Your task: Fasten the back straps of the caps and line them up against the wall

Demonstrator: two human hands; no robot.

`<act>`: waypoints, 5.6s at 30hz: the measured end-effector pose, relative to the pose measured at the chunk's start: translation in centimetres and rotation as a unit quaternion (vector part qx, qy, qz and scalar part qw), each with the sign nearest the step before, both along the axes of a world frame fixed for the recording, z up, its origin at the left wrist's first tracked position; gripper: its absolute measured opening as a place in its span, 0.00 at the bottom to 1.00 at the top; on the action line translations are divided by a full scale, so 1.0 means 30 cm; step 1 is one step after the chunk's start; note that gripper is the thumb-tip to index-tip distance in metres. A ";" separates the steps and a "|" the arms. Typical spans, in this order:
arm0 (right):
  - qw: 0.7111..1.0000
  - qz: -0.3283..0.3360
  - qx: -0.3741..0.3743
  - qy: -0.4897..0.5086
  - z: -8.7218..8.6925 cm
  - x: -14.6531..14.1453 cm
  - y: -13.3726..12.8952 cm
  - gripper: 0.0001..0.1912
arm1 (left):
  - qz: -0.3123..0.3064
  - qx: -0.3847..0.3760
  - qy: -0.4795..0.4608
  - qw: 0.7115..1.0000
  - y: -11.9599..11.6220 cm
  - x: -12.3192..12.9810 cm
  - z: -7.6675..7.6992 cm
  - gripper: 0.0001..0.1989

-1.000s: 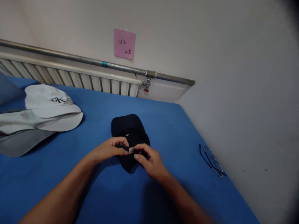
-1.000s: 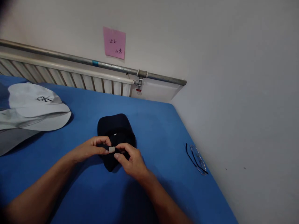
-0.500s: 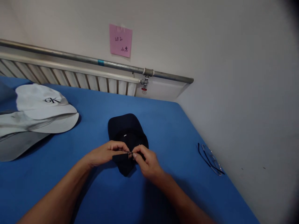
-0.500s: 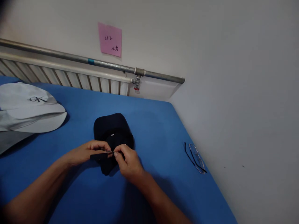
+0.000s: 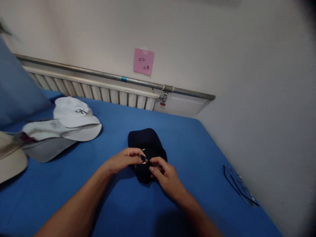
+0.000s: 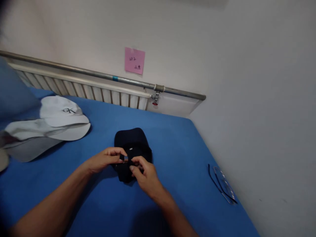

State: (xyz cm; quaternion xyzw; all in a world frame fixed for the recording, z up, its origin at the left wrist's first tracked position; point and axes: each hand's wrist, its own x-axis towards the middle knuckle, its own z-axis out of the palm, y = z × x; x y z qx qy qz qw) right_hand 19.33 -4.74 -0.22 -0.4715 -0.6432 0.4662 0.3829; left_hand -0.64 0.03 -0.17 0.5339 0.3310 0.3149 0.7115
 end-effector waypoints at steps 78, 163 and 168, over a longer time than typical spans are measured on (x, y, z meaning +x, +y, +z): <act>0.904 0.107 -0.288 0.297 -0.041 -0.023 0.042 0.08 | 0.059 -0.014 -0.049 0.997 0.016 -0.007 -0.024 0.07; 0.931 0.055 0.317 -0.173 0.063 -0.032 -0.039 0.05 | -0.144 0.075 0.074 0.984 0.006 -0.052 0.056 0.10; 0.925 0.042 0.334 -0.178 0.046 -0.035 -0.037 0.04 | -0.137 0.080 0.091 0.983 -0.001 -0.047 0.066 0.10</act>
